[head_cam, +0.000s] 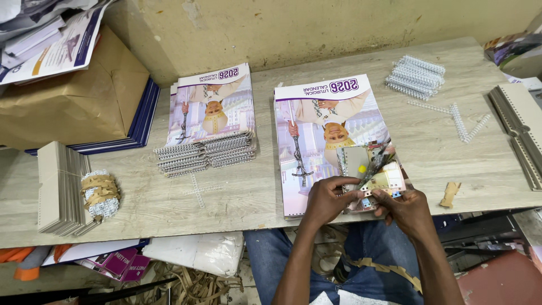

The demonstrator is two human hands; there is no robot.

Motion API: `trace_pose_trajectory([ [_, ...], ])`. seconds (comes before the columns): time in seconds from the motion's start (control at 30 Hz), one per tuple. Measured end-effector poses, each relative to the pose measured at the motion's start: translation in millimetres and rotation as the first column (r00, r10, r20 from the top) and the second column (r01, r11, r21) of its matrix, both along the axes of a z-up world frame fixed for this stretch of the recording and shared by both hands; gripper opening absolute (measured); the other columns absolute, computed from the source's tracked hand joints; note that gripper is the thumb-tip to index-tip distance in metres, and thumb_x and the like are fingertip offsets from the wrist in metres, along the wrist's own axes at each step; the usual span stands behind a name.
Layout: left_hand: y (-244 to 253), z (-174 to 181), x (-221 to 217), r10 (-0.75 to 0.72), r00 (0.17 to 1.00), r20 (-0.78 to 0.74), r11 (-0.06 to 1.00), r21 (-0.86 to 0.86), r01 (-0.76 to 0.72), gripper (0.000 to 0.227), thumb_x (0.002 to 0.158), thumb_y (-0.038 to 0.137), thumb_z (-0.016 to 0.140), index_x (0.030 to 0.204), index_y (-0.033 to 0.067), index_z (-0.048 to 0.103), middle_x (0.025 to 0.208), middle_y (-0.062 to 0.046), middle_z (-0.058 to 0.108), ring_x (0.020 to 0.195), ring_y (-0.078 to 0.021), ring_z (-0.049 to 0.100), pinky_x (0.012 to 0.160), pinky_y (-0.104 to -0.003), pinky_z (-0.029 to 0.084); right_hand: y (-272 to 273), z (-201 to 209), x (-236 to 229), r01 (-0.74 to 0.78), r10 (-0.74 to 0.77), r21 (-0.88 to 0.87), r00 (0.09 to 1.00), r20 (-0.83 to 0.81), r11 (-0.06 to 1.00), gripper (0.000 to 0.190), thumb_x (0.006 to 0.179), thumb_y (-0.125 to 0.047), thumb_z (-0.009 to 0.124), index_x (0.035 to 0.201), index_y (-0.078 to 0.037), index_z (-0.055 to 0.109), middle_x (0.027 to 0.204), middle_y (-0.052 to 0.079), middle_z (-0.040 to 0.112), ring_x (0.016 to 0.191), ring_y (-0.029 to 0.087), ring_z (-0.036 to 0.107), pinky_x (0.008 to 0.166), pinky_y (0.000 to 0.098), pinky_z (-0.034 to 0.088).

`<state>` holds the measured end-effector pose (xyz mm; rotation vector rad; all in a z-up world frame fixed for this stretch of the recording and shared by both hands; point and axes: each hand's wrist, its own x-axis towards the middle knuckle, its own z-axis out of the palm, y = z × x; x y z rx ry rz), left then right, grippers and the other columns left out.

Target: The person sits at a table and assembles wall calendars by hand. They pick up a stack of printed calendar pages, align them, and insert a metal spiral binding wire through the pre-punched holes. The person then twists the ends of the wire to secure the pages together and places the finished calendar on a growing stack.

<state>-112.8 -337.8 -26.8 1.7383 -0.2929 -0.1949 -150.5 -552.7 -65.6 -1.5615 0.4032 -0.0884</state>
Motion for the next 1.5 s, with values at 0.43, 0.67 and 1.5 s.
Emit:
trace_pose_trajectory([
  [0.43,-3.1,-7.7,-13.6,0.216,0.975,0.045,0.914,-0.36,-0.186,0.058,0.1,0.05,0.057,0.14,0.0151,0.035,0.139,-0.017,0.069,0.094,-0.0285,0.073,0.088,-0.044,0.06,-37.2,75.3,65.3,-0.297,0.354,0.216,0.881,-0.313,0.93,0.08,0.106,-0.071,0.041,0.133,-0.001,0.069,0.099,0.028,0.079,0.077,0.039,0.072,0.057,0.0451,0.054],
  [0.67,37.8,12.6,-0.1,0.492,0.834,0.25,0.86,0.012,-0.51,0.022,0.099,0.019,0.072,0.12,0.0161,0.072,0.115,-0.005,0.082,0.103,-0.0214,0.08,0.09,-0.046,0.069,-23.1,111.9,154.9,-0.47,0.442,-0.041,0.853,-0.277,0.881,0.028,0.108,-0.001,0.057,0.133,0.001,0.07,0.136,0.019,0.075,0.125,0.034,0.07,0.11,0.0474,0.054],
  [1.5,66.1,38.6,-15.4,0.588,0.794,0.156,0.805,-0.01,-0.594,0.037,0.104,0.041,0.06,0.108,0.0074,0.075,0.093,-0.014,0.082,0.088,-0.0227,0.078,0.077,-0.041,0.058,-21.0,79.8,23.4,-0.034,0.08,-0.281,0.985,0.152,0.959,0.028,0.11,-0.024,0.064,0.118,0.003,0.068,0.098,0.023,0.075,0.089,0.033,0.068,0.076,0.0501,0.058],
])
